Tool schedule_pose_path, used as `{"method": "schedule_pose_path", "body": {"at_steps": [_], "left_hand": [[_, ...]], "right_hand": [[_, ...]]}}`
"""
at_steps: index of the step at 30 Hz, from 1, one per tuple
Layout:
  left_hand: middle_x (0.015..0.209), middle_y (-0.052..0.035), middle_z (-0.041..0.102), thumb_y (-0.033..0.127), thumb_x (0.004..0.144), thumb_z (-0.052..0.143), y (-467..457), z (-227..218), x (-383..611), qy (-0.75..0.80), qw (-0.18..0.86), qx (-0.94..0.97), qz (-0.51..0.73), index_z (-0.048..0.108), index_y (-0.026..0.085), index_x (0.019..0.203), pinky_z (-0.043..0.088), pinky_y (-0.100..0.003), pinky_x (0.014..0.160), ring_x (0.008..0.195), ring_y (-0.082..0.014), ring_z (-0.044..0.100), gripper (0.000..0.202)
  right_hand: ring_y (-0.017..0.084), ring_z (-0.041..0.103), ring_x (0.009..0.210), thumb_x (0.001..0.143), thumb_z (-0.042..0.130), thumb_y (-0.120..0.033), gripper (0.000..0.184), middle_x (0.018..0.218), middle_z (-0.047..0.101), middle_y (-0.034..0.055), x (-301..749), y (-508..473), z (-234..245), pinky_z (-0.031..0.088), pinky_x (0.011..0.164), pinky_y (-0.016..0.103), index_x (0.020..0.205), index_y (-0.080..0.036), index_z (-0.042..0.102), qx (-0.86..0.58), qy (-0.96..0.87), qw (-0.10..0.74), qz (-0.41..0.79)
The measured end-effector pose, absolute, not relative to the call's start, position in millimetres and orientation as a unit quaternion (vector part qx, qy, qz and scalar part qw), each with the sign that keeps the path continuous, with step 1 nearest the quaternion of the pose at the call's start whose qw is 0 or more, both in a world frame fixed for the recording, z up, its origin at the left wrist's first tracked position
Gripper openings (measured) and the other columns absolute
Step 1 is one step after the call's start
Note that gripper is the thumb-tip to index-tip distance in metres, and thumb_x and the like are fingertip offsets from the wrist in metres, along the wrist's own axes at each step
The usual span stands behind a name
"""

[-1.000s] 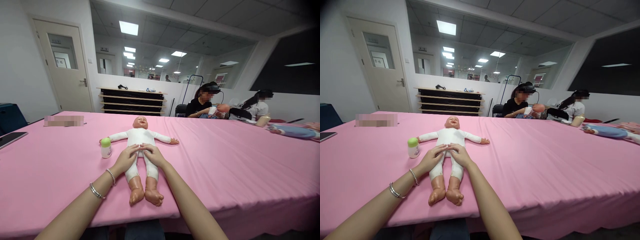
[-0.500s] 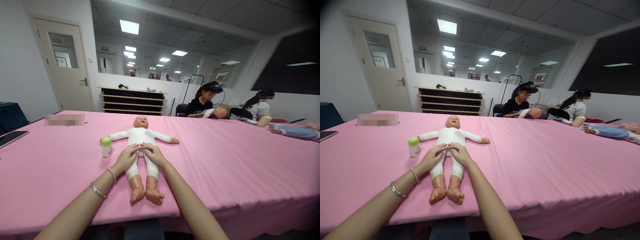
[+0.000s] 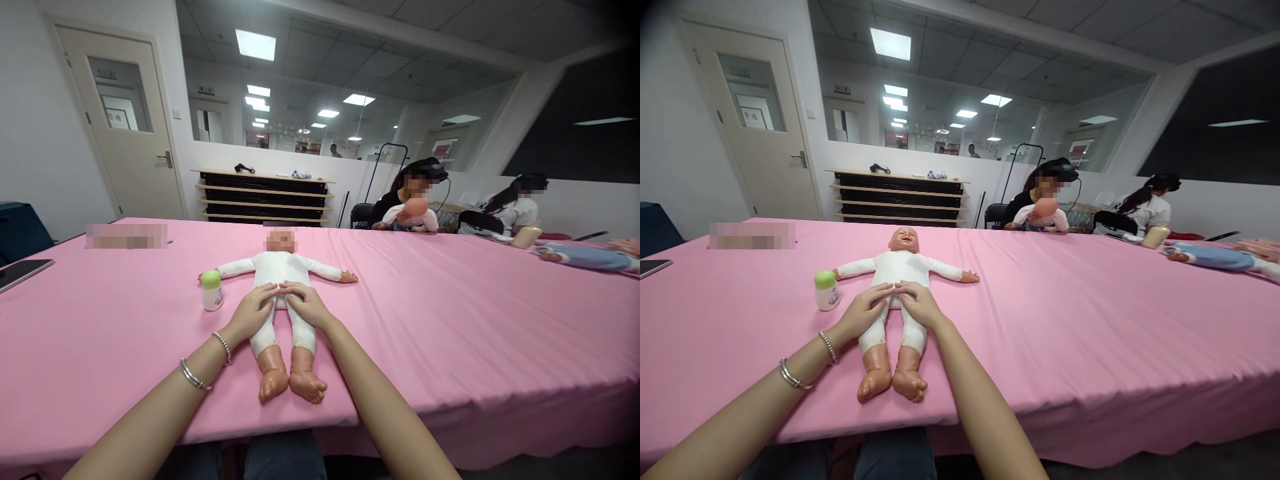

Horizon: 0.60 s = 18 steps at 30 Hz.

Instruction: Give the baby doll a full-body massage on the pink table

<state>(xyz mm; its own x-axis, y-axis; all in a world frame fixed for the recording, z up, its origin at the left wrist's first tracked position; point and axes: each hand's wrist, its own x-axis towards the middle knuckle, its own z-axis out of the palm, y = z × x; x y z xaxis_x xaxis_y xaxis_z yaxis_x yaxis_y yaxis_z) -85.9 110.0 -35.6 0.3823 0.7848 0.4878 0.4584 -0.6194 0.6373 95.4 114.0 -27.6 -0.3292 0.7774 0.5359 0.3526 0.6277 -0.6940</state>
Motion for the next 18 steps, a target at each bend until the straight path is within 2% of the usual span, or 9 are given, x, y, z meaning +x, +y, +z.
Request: {"method": "schedule_pose_path", "body": {"at_steps": [5,18], "left_hand": [[0.13,-0.0025,0.051,0.019,0.083,0.039,110.2,-35.9,-86.0,0.389,0.21,0.803,0.4,0.058,0.022,0.117,0.032,-0.038,0.109,0.123,-0.0162,0.044,0.04],[0.13,-0.0026,0.051,0.018,0.083,0.039,109.4,-35.3,-86.4,0.378,0.211,0.805,0.405,0.058,0.022,0.117,0.032,-0.038,0.109,0.122,-0.016,0.045,0.04]], "right_hand": [[0.016,0.051,0.115,0.077,0.047,-0.012,0.031,0.11,0.064,0.0021,96.1,115.2,-28.7,0.036,0.104,0.037,0.097,-0.023,0.068,-0.364,-0.782,0.447,0.237],[0.017,0.051,0.115,0.077,0.049,-0.015,0.028,0.112,0.063,0.0055,96.4,117.4,-31.3,0.036,0.104,0.038,0.096,-0.021,0.068,-0.371,-0.773,0.45,0.249]]}}
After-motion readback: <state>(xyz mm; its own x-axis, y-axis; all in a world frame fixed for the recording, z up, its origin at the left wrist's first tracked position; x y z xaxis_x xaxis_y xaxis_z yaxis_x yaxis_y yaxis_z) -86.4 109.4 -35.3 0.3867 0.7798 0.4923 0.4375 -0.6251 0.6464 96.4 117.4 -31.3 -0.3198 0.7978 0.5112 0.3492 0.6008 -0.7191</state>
